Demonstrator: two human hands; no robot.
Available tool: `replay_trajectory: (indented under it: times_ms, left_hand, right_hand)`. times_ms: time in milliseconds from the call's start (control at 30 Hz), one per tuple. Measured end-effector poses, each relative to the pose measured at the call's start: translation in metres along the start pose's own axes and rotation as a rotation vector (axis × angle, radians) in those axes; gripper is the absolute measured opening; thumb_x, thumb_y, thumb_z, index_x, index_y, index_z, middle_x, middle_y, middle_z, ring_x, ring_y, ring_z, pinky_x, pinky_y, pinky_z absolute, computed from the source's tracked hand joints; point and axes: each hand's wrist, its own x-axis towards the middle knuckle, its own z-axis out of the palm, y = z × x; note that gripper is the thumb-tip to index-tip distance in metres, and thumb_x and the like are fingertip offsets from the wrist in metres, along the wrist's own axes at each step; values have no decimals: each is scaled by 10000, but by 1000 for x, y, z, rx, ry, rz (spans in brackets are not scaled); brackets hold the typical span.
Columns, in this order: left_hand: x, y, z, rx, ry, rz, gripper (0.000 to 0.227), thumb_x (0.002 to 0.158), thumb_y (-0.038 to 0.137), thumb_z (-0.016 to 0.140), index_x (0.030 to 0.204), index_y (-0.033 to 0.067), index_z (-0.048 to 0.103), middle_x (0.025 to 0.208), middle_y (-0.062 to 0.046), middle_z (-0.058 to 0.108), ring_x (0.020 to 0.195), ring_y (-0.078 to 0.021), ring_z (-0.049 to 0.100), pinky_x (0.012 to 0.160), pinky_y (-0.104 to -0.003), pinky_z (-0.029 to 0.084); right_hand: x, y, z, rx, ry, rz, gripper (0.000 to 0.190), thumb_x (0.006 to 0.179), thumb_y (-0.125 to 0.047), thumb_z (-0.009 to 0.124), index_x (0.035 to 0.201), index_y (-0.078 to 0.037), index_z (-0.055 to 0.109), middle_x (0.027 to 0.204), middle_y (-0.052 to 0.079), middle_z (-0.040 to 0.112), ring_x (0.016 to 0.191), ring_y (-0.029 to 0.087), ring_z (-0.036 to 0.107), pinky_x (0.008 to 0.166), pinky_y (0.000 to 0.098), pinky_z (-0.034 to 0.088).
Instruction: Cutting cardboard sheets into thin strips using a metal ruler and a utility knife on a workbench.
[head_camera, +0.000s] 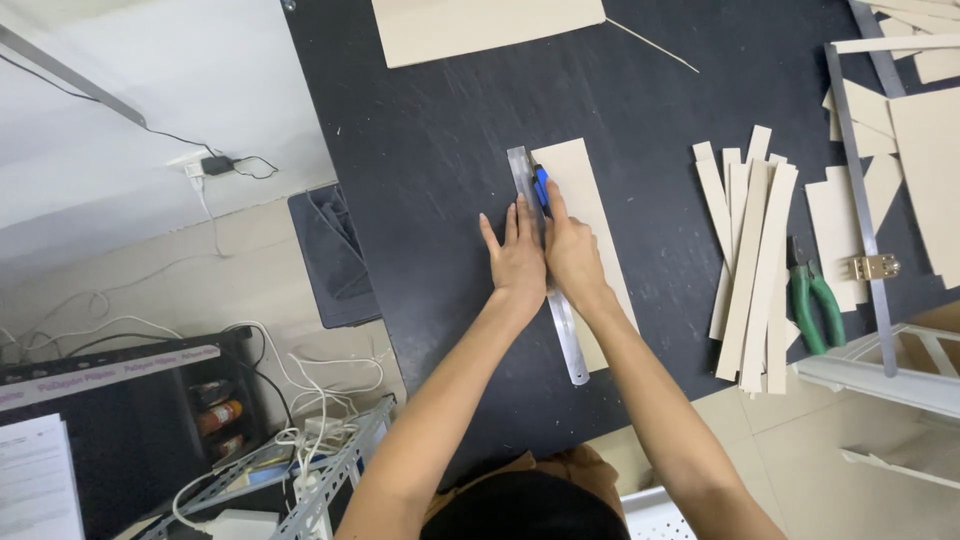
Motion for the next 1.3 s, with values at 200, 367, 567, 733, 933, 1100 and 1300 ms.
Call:
replay_trajectory:
  times_ms: [200, 367, 567, 733, 933, 1100, 1300]
  left_hand:
    - [-14, -6, -18, -78, -42, 14, 1335, 626, 354, 944, 1590, 46, 73, 1676, -168, -3, 1539, -284, 23, 1131, -709, -216]
    - [-28, -13, -30, -180, -47, 33, 1300, 659, 306, 924, 1602, 55, 65, 1687, -140, -30, 1545, -266, -4, 1136, -706, -199]
    - [-21, -12, -19, -147, -28, 29, 1310, 659, 349, 923, 1604, 65, 62, 1686, -136, -25, 1543, -261, 0, 1138, -707, -199]
    - [-19, -12, -21, -146, -6, 34, 1282, 669, 355, 927, 1598, 65, 93, 1683, -133, -33, 1541, -253, 20, 1153, -678, -202]
    - [-20, -9, -14, -85, 4, 31, 1314, 652, 432, 923, 1598, 61, 90, 1682, -138, -35, 1545, -259, 2, 1157, -673, -212]
    - [-17, -8, -8, 215, -4, -7, 1413, 672, 694, 784, 1588, 48, -76, 1672, -95, -145, 1553, -219, -62, 1169, -689, 3]
    - [-18, -10, -10, -28, 32, 42, 1290, 689, 438, 900, 1591, 38, 70, 1676, -151, -35, 1545, -273, 7, 1158, -698, -199]
  right_hand:
    - [23, 1, -10, -201, -14, -57, 553, 1025, -197, 459, 1549, -333, 347, 983, 275, 691, 956, 459, 706, 814, 512, 608]
    - [28, 0, -5, -202, -31, -65, 552, 1014, -230, 503, 1544, -293, 364, 985, 316, 664, 947, 497, 696, 795, 536, 601]
    - [29, 1, -5, -234, -16, -132, 550, 1014, -198, 514, 1544, -241, 373, 932, 336, 659, 905, 520, 697, 751, 550, 601]
    - [-35, 4, -22, -222, -43, -130, 586, 980, -66, 492, 1543, -195, 387, 912, 366, 652, 879, 544, 690, 686, 572, 602]
    - [-215, 63, -28, -332, -179, -88, 693, 908, 28, 489, 1562, -136, 329, 773, 346, 705, 680, 464, 744, 492, 502, 563]
    - [-288, 146, -6, -499, -355, 0, 1089, 671, 119, 487, 1604, -311, 127, 467, 57, 480, 388, 244, 460, 432, 409, 440]
    - [-138, -6, -112, -244, -84, -44, 562, 985, -170, 530, 1540, -213, 449, 851, 324, 716, 800, 527, 705, 623, 584, 567]
